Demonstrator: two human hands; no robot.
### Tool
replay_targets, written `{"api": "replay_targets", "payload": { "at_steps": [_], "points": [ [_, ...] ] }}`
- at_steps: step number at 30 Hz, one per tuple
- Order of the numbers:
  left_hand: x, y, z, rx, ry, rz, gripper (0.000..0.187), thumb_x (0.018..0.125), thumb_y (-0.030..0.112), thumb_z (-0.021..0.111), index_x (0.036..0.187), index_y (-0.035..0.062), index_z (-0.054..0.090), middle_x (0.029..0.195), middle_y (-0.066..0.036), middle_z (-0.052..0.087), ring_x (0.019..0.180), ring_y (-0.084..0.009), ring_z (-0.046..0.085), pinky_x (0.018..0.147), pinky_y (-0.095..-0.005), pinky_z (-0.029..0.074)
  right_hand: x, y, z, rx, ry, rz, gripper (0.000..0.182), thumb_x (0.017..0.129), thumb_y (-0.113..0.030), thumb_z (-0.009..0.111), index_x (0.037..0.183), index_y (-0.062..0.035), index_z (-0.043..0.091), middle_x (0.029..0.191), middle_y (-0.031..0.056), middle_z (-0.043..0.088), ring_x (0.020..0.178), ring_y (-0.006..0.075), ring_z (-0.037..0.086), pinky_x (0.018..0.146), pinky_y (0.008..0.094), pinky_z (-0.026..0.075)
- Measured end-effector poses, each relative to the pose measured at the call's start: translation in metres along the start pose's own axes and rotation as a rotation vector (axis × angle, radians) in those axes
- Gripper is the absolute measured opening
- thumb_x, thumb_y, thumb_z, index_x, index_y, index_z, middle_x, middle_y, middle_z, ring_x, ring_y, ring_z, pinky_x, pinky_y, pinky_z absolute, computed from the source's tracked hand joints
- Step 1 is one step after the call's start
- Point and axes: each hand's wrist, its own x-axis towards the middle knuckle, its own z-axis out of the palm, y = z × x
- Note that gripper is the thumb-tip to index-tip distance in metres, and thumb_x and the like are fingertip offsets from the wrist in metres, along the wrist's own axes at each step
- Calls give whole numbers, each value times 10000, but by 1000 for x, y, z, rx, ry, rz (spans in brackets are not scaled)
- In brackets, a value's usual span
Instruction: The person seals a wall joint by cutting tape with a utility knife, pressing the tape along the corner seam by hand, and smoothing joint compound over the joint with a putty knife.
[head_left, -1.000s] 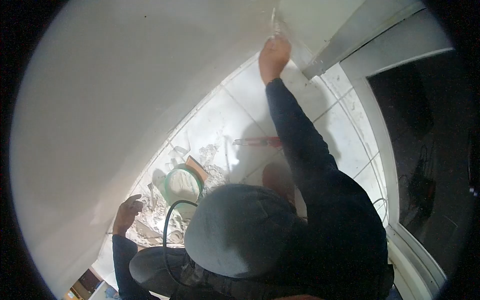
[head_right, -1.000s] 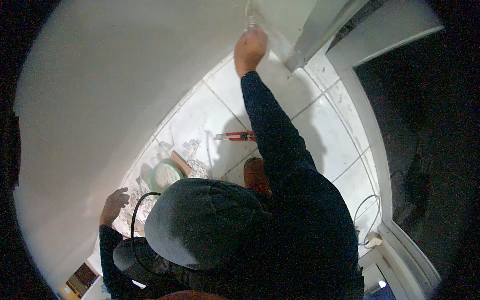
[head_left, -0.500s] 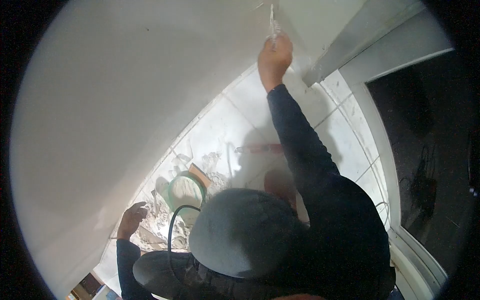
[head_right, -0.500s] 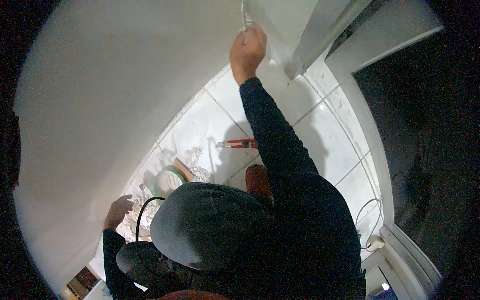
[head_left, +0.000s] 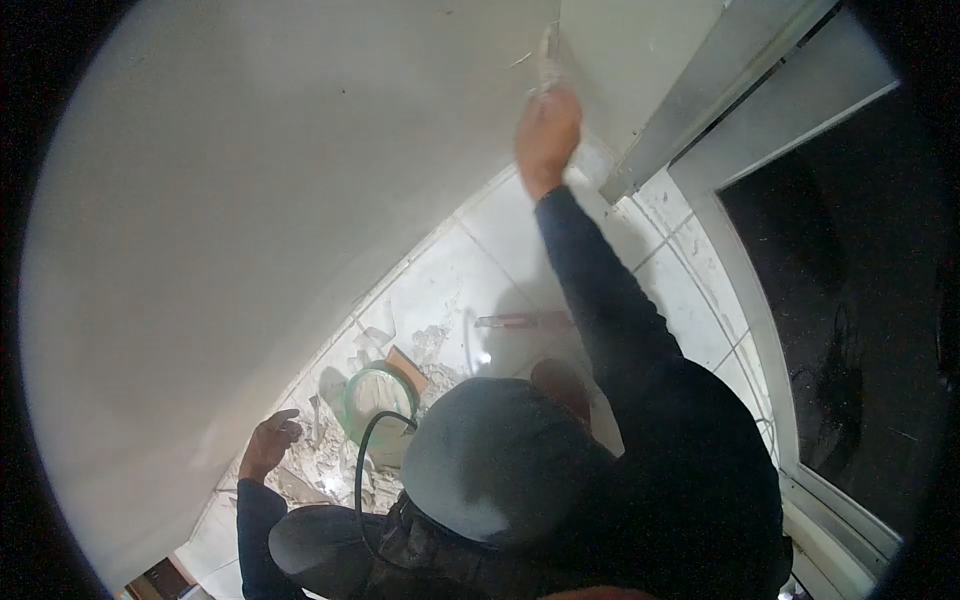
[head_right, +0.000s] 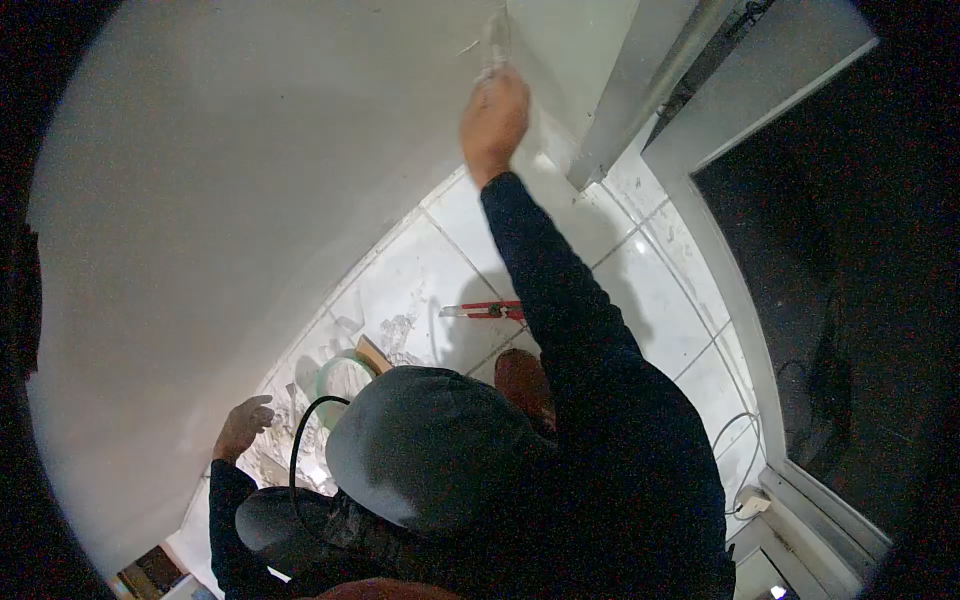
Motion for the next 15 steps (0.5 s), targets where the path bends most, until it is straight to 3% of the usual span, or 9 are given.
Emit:
{"api": "replay_targets", "payload": {
  "at_steps": [1,4,5,6,7,9,11,13,15],
  "points": [
    [1,1,1,6,-6,13,402,912,166,548,1277,1,563,960,-93,688,871,-183,653,784,-316,524,-19,-23,0,-113,42,-59,269,932,-161,533,1097,44,591,1032,204,617,974,389,568,910,443,447],
    [16,-47,0,-473,-88,115,393,932,158,539,1291,1,555,1013,-93,671,918,-167,625,834,-312,502,-98,-60,-29,24,-162,-196,273,923,-126,553,1144,27,596,1084,194,636,1008,375,584,919,433,456],
    [19,-56,-5,-531,-112,168,397,940,171,542,1298,0,550,1032,-99,666,937,-167,616,847,-312,496,-129,-65,-41,282,-235,-95,259,884,-100,594,1112,21,614,1094,197,637,1010,372,587,903,438,462],
    [12,-31,-6,-295,-57,113,418,940,203,552,1304,-3,544,1031,-100,665,938,-169,613,852,-314,492,-148,-66,-45,541,-288,0,250,845,-73,634,1079,14,632,1104,200,638,1012,369,590,886,443,469],
    [-2,1,-4,-55,-19,55,442,940,235,563,1310,-6,539,1029,-102,664,938,-171,609,857,-315,488,-185,-50,-40,659,-337,300,243,878,-83,614,1102,9,638,1085,181,653,946,283,633,847,388,495],
    [-10,20,-1,-67,3,-3,459,931,250,570,1309,-8,538,1014,-98,664,932,-172,610,853,-317,485,-215,-38,-54,602,-531,916,215,901,-81,572,1075,27,637,982,137,674,830,187,630,766,334,504],
    [-15,18,2,-64,14,-43,476,923,266,577,1308,-11,538,999,-94,664,926,-173,610,849,-319,483,-234,-26,-48,609,-616,1031,278,940,-80,485,1170,12,609,983,110,694,881,178,677,797,287,561],
    [-12,8,1,-42,-6,-62,466,908,243,580,1296,-13,548,979,-86,663,908,-169,606,839,-315,478,-252,-9,-16,1115,-443,1057,256,930,-86,476,1094,46,620,970,100,691,880,189,681,775,289,566],
    [-13,11,1,-128,-17,-46,453,909,236,585,1291,-6,557,984,-92,663,903,-170,603,832,-315,478,-241,-10,-2,1047,-503,1071,234,927,-81,475,1052,52,621,986,106,686,893,206,685,783,295,567]
  ]
}}
